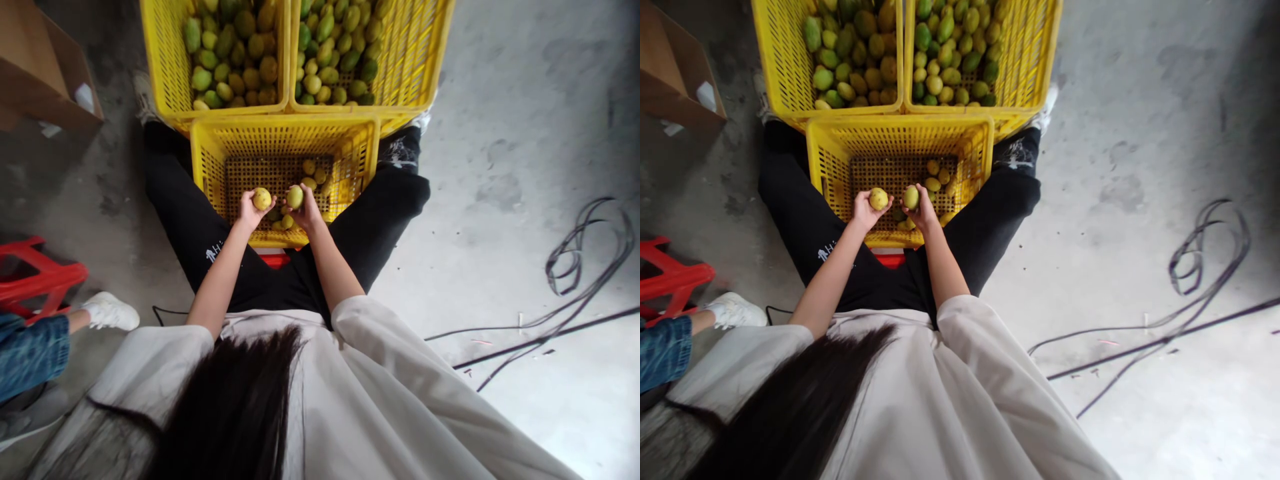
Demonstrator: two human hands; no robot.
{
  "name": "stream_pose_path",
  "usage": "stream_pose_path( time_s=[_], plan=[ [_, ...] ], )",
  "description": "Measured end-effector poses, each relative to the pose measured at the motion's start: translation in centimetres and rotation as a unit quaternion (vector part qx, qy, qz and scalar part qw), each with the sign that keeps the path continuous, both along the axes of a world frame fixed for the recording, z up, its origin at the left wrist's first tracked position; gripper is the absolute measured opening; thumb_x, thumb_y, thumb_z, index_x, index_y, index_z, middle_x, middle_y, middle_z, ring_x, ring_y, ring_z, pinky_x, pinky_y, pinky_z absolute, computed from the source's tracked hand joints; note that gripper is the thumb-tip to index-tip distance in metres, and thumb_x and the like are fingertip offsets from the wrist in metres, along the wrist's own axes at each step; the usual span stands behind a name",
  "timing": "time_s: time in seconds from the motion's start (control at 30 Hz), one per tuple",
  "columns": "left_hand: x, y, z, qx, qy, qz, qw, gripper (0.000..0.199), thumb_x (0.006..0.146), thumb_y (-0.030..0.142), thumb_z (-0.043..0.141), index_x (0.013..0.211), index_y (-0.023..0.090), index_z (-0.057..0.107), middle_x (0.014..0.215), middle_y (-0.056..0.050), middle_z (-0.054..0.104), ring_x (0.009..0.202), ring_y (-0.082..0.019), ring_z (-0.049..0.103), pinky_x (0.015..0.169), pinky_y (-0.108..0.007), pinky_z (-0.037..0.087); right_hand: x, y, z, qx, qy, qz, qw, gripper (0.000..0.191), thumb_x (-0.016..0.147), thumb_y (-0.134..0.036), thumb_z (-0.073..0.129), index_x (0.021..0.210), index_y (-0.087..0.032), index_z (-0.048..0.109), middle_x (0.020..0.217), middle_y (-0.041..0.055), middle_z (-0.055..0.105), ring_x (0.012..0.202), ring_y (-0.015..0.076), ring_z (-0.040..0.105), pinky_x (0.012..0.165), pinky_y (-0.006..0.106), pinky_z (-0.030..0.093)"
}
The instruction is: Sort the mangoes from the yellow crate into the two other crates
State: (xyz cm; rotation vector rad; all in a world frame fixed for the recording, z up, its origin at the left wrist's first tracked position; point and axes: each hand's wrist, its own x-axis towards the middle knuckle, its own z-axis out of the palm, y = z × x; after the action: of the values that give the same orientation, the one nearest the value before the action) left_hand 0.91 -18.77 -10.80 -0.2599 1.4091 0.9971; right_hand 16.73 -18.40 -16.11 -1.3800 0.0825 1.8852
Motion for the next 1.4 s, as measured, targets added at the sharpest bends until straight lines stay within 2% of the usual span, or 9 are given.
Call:
stream_pose_path(
  time_s=[0.2,0.4,0.57,0.67,0.77,0.9,1.13,1.27,1.4],
  plan=[
    [0.1,-0.4,-0.3,0.024,0.011,-0.016,1.0,0.029,0.1,0.025,0.1,0.103,0.024,0.072,0.089,0.003,0.076,0.079,-0.011,0.078,0.083,-0.022,0.067,-0.4,-0.4,0.8,0.058,-0.018,-0.002,0.998,0.034,0.099,-0.044,0.09,0.127,-0.034,0.074,0.103,-0.0036,0.08,0.108,0.0212,0.087,0.081,0.028,0.068],
    [0.0,-0.6,-0.3,0.021,0.021,-0.047,0.998,0.042,0.091,0.017,0.107,0.099,0.024,0.067,0.085,0.006,0.076,0.071,-0.008,0.077,0.067,-0.015,0.057,-0.4,-0.1,1.6,0.046,0.009,-0.063,0.997,0.018,0.096,-0.02,0.075,0.108,-0.031,0.066,0.096,-0.0039,0.079,0.121,0.0217,0.088,0.104,0.036,0.073],
    [-0.3,-0.3,-0.7,-0.003,-0.003,-0.055,0.998,0.027,0.104,0.042,0.093,0.1,0.023,0.074,0.08,-0.001,0.076,0.07,-0.016,0.079,0.06,-0.019,0.056,0.0,0.1,1.3,0.022,0.009,-0.097,0.995,0.02,0.098,-0.025,0.08,0.098,-0.031,0.06,0.093,-0.002,0.078,0.119,0.0247,0.088,0.103,0.042,0.077],
    [-0.3,-0.1,-0.9,-0.011,-0.015,-0.027,0.999,0.019,0.108,0.04,0.08,0.113,0.022,0.08,0.086,-0.005,0.08,0.089,-0.023,0.087,0.076,-0.027,0.07,-0.1,0.2,1.0,0.042,-0.001,-0.081,0.996,0.025,0.096,-0.032,0.088,0.106,-0.032,0.065,0.103,-0.0007,0.081,0.124,0.0263,0.088,0.102,0.047,0.08],
    [-0.2,-0.2,-0.8,-0.005,-0.008,-0.006,1.0,0.019,0.105,0.033,0.087,0.12,0.023,0.081,0.094,-0.003,0.082,0.095,-0.021,0.087,0.089,-0.03,0.074,-0.3,0.3,0.6,0.032,0.004,-0.081,0.996,0.024,0.1,-0.036,0.086,0.104,-0.032,0.063,0.104,0.0022,0.079,0.128,0.0278,0.088,0.098,0.045,0.081],
    [-0.1,-0.6,-0.6,0.002,-0.003,-0.047,0.999,0.019,0.101,0.025,0.099,0.107,0.021,0.081,0.092,-0.003,0.083,0.079,-0.014,0.081,0.071,-0.019,0.063,-0.1,0.3,0.1,0.012,-0.016,-0.09,0.996,0.032,0.098,-0.04,0.09,0.1,-0.031,0.059,0.1,0.0028,0.075,0.127,0.0307,0.088,0.093,0.044,0.081],
    [0.0,-0.9,-0.8,-0.005,0.006,-0.086,0.996,0.049,0.087,0.055,0.115,0.11,0.025,0.083,0.081,0.002,0.076,0.068,-0.013,0.074,0.064,-0.022,0.057,0.2,0.0,0.2,-0.016,0.007,-0.081,0.997,0.018,0.101,-0.043,0.081,0.107,-0.03,0.07,0.09,0.0003,0.075,0.097,0.0244,0.081,0.072,0.031,0.07],
    [0.0,-0.6,-0.4,-0.022,-0.01,-0.06,0.998,0.032,0.103,0.05,0.101,0.109,0.024,0.082,0.085,-0.001,0.078,0.074,-0.014,0.077,0.075,-0.023,0.064,0.0,0.1,0.0,-0.015,-0.009,-0.068,0.998,0.021,0.106,-0.047,0.08,0.102,-0.029,0.068,0.08,-0.0014,0.065,0.079,0.0202,0.072,0.057,0.023,0.055],
    [-0.3,-0.3,-0.1,-0.038,-0.027,-0.013,0.999,0.021,0.12,0.036,0.074,0.102,0.024,0.076,0.078,-0.001,0.074,0.072,-0.014,0.076,0.075,-0.023,0.065,-0.1,0.0,-0.3,-0.027,-0.004,-0.088,0.996,0.014,0.116,-0.037,0.07,0.105,-0.029,0.068,0.084,-0.0027,0.07,0.078,0.0161,0.075,0.057,0.019,0.053]
  ],
)
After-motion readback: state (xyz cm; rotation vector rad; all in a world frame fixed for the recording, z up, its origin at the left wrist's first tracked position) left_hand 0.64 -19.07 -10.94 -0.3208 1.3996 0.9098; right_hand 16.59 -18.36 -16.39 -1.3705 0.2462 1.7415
